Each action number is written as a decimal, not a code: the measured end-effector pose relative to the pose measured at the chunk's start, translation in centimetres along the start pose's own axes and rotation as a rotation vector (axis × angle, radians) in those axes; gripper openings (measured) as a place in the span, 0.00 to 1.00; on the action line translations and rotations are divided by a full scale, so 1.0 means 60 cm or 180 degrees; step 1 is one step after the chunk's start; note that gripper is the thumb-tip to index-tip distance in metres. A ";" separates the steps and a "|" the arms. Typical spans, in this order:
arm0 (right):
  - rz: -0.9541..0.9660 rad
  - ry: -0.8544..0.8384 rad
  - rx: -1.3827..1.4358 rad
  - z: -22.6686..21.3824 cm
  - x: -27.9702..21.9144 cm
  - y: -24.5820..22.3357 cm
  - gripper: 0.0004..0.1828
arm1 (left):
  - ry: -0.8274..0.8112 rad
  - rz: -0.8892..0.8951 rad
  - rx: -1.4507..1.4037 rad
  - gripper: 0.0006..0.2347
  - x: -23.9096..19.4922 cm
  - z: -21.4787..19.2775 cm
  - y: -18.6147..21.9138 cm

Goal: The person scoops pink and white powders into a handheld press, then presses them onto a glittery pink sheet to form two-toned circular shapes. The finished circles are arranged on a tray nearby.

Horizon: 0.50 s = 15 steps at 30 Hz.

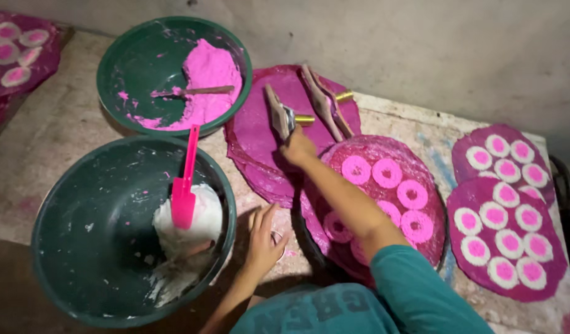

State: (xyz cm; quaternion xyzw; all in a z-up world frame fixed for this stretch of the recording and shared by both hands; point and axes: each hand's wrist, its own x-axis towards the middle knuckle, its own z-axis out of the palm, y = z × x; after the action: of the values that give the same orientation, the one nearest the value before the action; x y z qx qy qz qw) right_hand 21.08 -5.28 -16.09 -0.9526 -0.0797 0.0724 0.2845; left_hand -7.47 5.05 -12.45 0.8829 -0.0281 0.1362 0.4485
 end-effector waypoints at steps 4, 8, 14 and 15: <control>-0.0172 -0.0863 0.2429 -0.121 -0.089 0.042 0.33 | 0.0575 0.0284 -0.0822 0.27 0.067 -0.009 0.043; -0.0562 -0.1787 0.2772 -0.269 -0.242 0.113 0.24 | 0.0332 -0.0190 -0.3505 0.28 0.187 -0.007 0.059; 0.0578 -0.2749 0.2786 -0.378 -0.392 0.163 0.21 | -0.0494 -0.0882 -0.6441 0.11 0.280 0.098 0.128; 0.0894 -0.2701 0.2557 -0.387 -0.404 0.173 0.24 | -0.0482 -0.0841 -0.6642 0.12 0.272 0.123 0.140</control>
State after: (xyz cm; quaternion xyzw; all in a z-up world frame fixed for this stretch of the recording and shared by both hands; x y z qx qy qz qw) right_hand 2.80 -30.84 -0.39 -0.6599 -0.0261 0.5078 0.5532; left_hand 8.38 -4.67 -5.67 0.0616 -0.0629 -0.0609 0.9943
